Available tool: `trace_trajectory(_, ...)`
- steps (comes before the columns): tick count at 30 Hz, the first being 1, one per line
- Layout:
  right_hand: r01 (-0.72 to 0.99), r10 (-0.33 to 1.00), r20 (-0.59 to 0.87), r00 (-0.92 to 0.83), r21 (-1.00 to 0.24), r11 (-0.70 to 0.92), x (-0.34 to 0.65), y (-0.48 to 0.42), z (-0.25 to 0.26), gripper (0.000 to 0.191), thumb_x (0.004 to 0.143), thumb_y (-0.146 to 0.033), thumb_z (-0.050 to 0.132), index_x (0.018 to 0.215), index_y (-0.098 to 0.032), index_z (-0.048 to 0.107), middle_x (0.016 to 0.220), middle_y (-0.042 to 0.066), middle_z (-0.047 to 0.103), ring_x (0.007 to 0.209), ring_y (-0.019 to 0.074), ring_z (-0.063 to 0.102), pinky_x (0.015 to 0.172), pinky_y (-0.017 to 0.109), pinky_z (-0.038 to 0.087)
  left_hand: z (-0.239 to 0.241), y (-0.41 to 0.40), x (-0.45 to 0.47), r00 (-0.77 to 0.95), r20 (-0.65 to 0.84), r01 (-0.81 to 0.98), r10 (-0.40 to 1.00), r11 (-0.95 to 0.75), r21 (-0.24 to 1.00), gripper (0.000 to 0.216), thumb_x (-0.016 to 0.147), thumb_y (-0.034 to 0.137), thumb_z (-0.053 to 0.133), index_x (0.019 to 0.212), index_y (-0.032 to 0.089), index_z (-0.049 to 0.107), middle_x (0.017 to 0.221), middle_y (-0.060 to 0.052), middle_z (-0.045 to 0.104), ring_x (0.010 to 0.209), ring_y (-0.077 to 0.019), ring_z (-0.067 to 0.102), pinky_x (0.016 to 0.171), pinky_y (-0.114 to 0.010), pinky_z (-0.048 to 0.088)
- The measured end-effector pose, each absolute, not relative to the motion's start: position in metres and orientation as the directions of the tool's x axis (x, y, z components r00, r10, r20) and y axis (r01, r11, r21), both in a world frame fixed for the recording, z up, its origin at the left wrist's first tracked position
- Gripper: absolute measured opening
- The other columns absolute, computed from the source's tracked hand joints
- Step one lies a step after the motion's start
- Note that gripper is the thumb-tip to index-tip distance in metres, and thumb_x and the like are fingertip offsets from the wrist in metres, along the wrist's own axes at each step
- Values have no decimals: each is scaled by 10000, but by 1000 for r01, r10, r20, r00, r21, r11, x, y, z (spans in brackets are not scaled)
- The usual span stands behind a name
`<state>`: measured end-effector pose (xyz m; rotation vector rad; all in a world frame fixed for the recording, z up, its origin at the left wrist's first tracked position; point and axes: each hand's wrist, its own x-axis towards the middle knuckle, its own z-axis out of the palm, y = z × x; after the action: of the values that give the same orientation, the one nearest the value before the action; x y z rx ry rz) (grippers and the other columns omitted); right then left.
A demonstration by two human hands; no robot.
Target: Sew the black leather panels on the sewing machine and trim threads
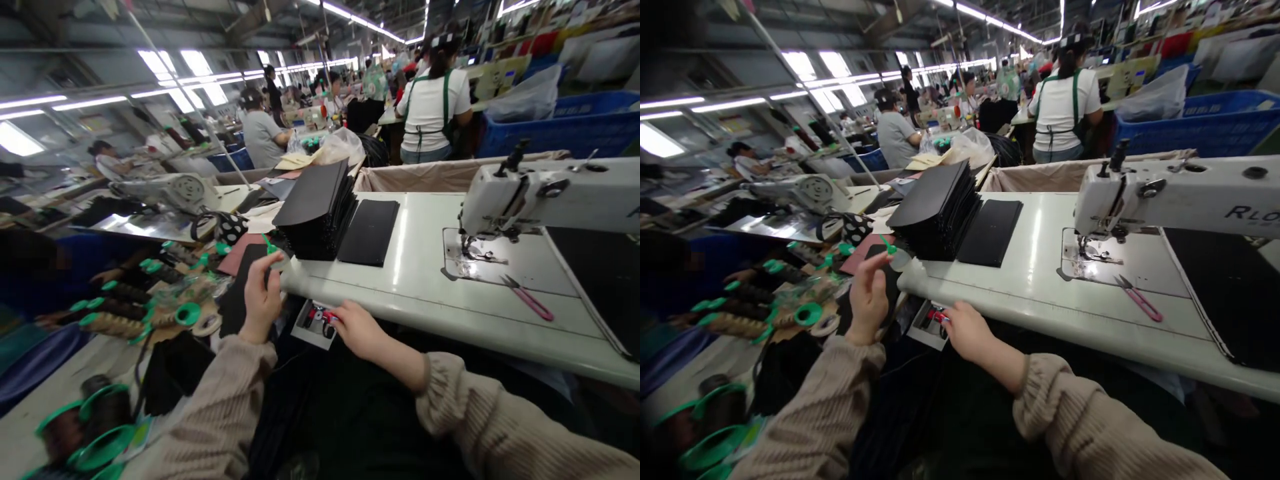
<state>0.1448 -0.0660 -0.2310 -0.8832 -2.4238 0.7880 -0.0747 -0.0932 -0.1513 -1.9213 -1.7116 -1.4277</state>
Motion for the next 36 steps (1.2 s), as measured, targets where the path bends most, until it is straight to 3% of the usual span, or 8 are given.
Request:
trace_trajectory(5,410,637,247,-730,-588,697,98,-62,-245,200,923,-252,543,1003,-130,680,998,125,632,949,251,573,857,367,448,-257,-138,-55,-321,686,788,653,-218,576,353,969,308,453,1301,219,531,1263,-109,580,1215,-267,552,1078,-449,414)
trace_trajectory(10,395,693,348,-631,-625,674,153,-58,-238,189,961,-304,503,1017,-194,645,1001,68,652,962,196,581,888,314,442,-313,-148,-38,-181,627,806,757,-251,536,499,939,248,490,1434,303,449,1416,-86,517,1402,-294,399,1190,-515,245)
trace_trajectory(15,456,934,352,-50,-824,335,284,-34,-221,261,999,-375,400,919,-212,588,785,10,650,721,156,602,694,275,456,-332,-98,-23,-152,736,906,660,-205,371,448,971,257,422,1403,197,524,1399,-137,561,1381,-310,432,1167,-544,217)
trace_trajectory(17,580,904,372,210,-792,191,334,-18,-213,290,987,-422,397,908,-206,574,757,18,661,658,159,597,642,278,444,-333,-70,-18,-153,777,919,611,-201,338,465,979,281,399,1416,168,513,1432,-156,528,1401,-314,404,1162,-541,213)
trace_trajectory(20,679,837,422,348,-730,86,383,6,-199,274,952,-444,475,950,-186,569,817,68,673,746,203,614,697,313,426,-336,-36,-14,-141,838,937,527,-203,285,487,988,326,343,1406,159,529,1415,-167,538,1414,-344,369,1151,-592,153)
trace_trajectory(24,825,820,461,339,-564,-24,400,31,-182,285,937,-446,520,963,-168,583,864,108,681,797,243,617,695,325,389,-348,-15,-23,-92,894,949,439,-233,212,508,993,361,271,1343,183,594,1270,-148,640,1325,-344,460,1130,-617,114)
trace_trajectory(29,963,847,476,239,-227,-144,390,45,-173,340,1025,-368,336,990,-127,574,894,148,689,802,236,643,640,306,356,-359,-15,-35,-66,875,950,479,-238,202,511,986,386,286,1354,193,583,1285,-131,634,1297,-334,478,1130,-593,123)
trace_trajectory(36,968,874,439,207,-223,-117,395,44,-173,387,1042,-389,310,954,-133,586,846,130,694,780,219,649,613,297,333,-352,-17,-33,-37,874,960,484,-226,166,516,992,355,256,1367,184,568,1281,-152,621,1305,-335,462,1125,-601,120)
